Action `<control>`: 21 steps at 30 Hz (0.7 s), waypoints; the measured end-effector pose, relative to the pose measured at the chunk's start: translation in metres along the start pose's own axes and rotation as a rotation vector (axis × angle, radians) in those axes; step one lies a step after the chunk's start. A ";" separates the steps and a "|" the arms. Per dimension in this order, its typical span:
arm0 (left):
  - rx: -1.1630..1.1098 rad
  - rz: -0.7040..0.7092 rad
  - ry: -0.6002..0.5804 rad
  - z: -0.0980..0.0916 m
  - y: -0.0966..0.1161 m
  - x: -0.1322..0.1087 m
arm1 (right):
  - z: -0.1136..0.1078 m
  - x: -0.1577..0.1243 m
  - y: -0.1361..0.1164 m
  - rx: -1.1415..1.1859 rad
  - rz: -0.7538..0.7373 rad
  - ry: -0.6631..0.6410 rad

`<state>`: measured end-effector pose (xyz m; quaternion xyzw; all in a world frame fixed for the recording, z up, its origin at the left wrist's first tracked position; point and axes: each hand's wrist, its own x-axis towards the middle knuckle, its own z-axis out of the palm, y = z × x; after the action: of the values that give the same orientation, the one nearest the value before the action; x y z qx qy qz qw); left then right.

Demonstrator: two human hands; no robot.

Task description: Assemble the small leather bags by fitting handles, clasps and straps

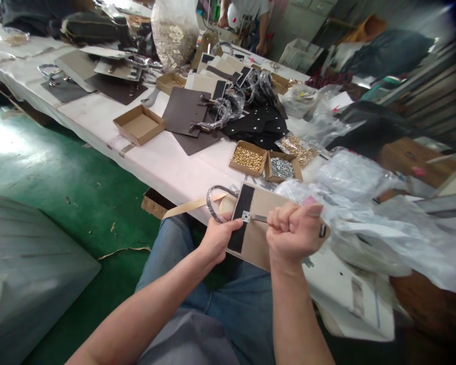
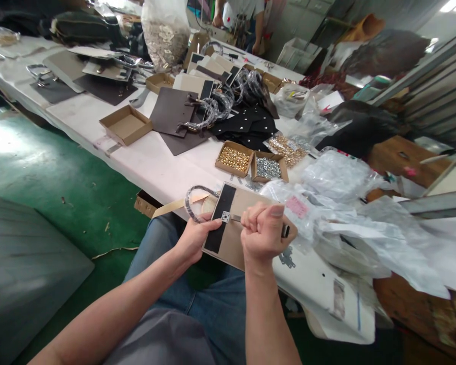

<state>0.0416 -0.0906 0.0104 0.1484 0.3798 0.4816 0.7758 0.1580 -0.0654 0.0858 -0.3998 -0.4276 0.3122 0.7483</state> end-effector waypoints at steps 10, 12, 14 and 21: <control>-0.018 0.017 0.014 0.001 -0.002 0.001 | 0.001 -0.002 0.012 -0.023 0.047 0.008; -0.037 0.002 0.016 0.002 -0.001 0.001 | 0.002 0.000 0.014 -0.030 0.068 -0.012; -0.048 -0.011 0.035 0.003 -0.001 0.002 | 0.005 0.003 0.018 -0.036 0.087 -0.020; -0.061 -0.001 0.142 0.010 -0.002 0.003 | 0.014 0.010 0.030 -0.079 0.144 -0.047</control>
<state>0.0513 -0.0874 0.0145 0.0900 0.4192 0.5020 0.7511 0.1464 -0.0387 0.0679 -0.4513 -0.4272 0.3571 0.6974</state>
